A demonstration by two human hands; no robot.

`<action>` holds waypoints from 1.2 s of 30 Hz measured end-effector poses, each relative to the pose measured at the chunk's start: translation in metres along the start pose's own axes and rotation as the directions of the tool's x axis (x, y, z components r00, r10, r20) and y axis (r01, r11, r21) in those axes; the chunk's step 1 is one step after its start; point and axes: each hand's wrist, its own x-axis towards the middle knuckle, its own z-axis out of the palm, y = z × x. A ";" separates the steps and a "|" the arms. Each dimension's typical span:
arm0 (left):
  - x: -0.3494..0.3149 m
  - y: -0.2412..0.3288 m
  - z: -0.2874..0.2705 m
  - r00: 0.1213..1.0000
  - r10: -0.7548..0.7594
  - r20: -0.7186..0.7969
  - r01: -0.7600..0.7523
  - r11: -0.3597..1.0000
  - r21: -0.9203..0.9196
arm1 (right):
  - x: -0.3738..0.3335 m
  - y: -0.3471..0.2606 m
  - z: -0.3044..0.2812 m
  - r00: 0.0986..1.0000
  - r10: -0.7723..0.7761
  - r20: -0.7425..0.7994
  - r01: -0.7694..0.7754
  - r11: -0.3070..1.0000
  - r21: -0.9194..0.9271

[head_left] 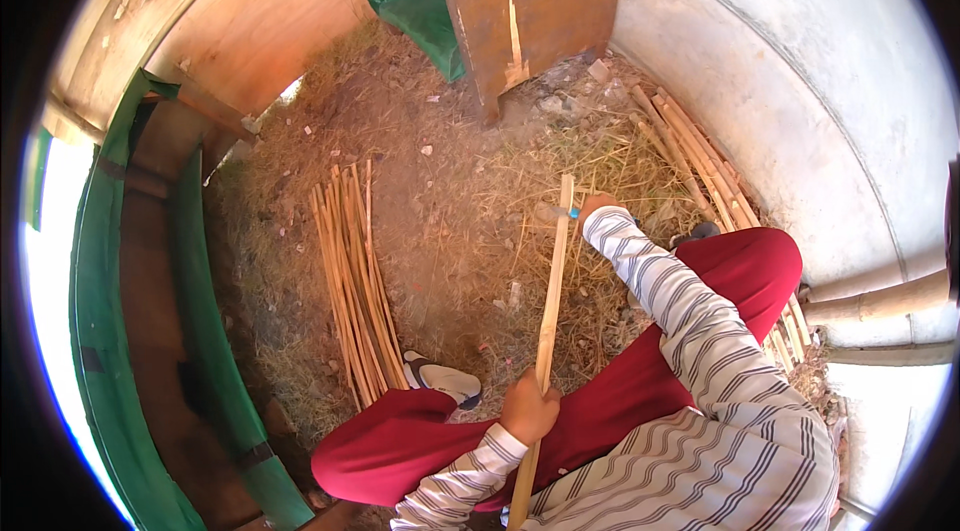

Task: The person sits on the floor and uses a knife to shave and smooth a long bamboo strip. They hold the strip with one hand and scrape the blade along its length repeatedly to remove the outer layer and refine the surface.

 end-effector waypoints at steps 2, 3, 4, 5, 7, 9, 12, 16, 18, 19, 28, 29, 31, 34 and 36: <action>-0.009 0.003 -0.003 0.999 0.014 0.039 -0.013 1.000 -0.015 | 0.012 0.008 -0.004 0.995 0.059 -0.077 -0.054 0.996 0.065; -0.011 0.002 -0.002 0.998 0.020 0.059 -0.019 1.000 -0.022 | 0.022 0.017 -0.011 0.995 0.079 -0.054 -0.073 0.991 0.112; -0.011 -0.003 -0.002 0.998 0.023 0.057 -0.022 0.999 -0.024 | 0.013 0.019 -0.023 0.993 0.060 -0.097 -0.056 0.997 0.043; -0.010 -0.009 -0.001 0.998 0.026 0.056 -0.024 0.999 -0.025 | 0.014 0.023 -0.031 0.998 0.003 -0.061 -0.002 1.000 0.019; -0.011 -0.014 0.003 0.998 0.043 0.053 -0.043 0.999 -0.003 | 0.037 0.031 -0.027 0.992 0.079 -0.098 -0.083 0.996 -0.043; -0.015 -0.018 0.007 0.997 0.057 0.046 -0.059 0.997 0.055 | 0.067 0.055 -0.031 0.985 0.162 -0.061 -0.166 0.984 -0.058; -0.030 -0.022 -0.005 0.999 0.014 -0.033 -0.012 0.999 0.049 | 0.093 0.108 -0.044 0.973 0.138 -0.183 -0.165 0.976 -0.143; 0.001 -0.076 0.001 0.987 0.145 0.066 -0.123 0.959 -0.255 | 0.087 0.113 -0.079 0.989 0.108 -0.097 -0.133 0.943 -0.304; 0.010 -0.058 -0.029 0.869 0.057 0.491 0.356 0.616 -0.702 | 0.071 0.091 -0.096 0.990 0.080 -0.116 -0.107 0.964 -0.244; 0.011 -0.044 -0.046 0.740 0.121 0.662 0.599 0.327 -0.730 | 0.057 0.076 -0.106 0.987 0.063 -0.149 -0.087 0.984 -0.156; 0.017 -0.046 -0.060 0.678 0.341 0.652 0.676 0.061 -0.735 | -0.089 0.008 -0.100 0.993 -0.114 0.024 0.049 0.596 0.802; 0.016 -0.045 -0.058 0.676 0.350 0.649 0.677 0.055 -0.734 | -0.102 0.008 -0.089 0.984 -0.174 0.028 0.075 0.560 0.825; 0.015 -0.044 -0.056 0.666 0.376 0.644 0.679 0.052 -0.732 | -0.129 0.011 -0.069 0.955 -0.298 -0.010 0.172 0.524 0.834; 0.015 -0.042 -0.051 0.638 0.427 0.641 0.685 0.067 -0.726 | -0.148 0.002 -0.049 0.947 -0.322 -0.010 0.168 0.468 0.867; 0.015 -0.039 -0.049 0.616 0.454 0.644 0.689 0.086 -0.720 | -0.156 -0.005 -0.045 0.911 -0.410 -0.041 0.177 0.299 0.938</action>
